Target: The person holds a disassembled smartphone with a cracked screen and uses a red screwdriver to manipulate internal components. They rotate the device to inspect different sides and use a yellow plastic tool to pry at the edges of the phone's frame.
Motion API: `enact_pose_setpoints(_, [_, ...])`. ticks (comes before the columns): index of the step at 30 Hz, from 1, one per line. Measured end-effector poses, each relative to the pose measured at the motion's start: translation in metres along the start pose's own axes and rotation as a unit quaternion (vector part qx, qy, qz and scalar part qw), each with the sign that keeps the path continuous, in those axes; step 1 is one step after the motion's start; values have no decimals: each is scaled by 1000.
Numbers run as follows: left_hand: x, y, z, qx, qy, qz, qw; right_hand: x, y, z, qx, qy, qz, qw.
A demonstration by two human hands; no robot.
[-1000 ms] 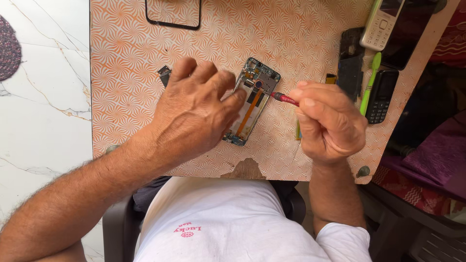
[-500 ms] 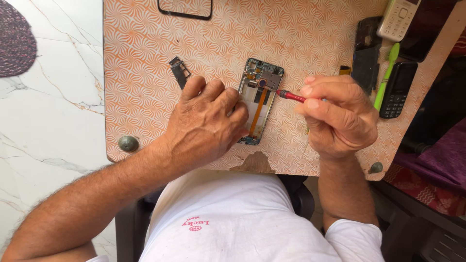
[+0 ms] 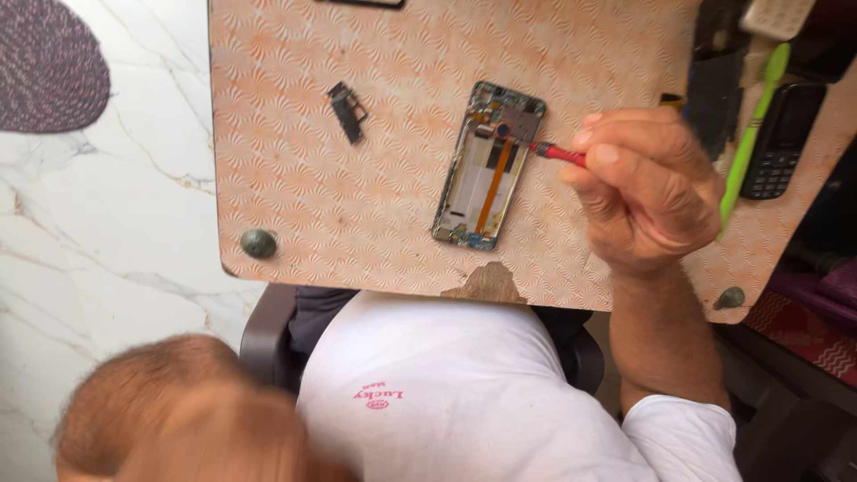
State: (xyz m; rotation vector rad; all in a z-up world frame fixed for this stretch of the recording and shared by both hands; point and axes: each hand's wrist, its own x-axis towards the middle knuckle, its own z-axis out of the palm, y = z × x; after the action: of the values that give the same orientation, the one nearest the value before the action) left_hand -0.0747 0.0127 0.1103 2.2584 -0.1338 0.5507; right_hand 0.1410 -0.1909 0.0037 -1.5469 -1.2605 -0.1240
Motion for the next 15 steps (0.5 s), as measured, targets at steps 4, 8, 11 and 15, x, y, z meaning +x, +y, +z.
enact_pose_setpoints(4, [-5,22,-13,0,6,-32,999,-2,-1,-2,-5,-11,3,1000])
enact_pose_setpoints(8, [-14,32,-16,3,19,-53,998,-2,-3,-4,-5,-21,8,1000])
enact_pose_setpoints(11, [-17,36,-15,0,22,-60,998,-1,-1,-3,2,-13,-3,1000])
enact_pose_setpoints(15, [-13,37,-14,2,27,-52,998,1,1,-2,8,-11,-13,1000])
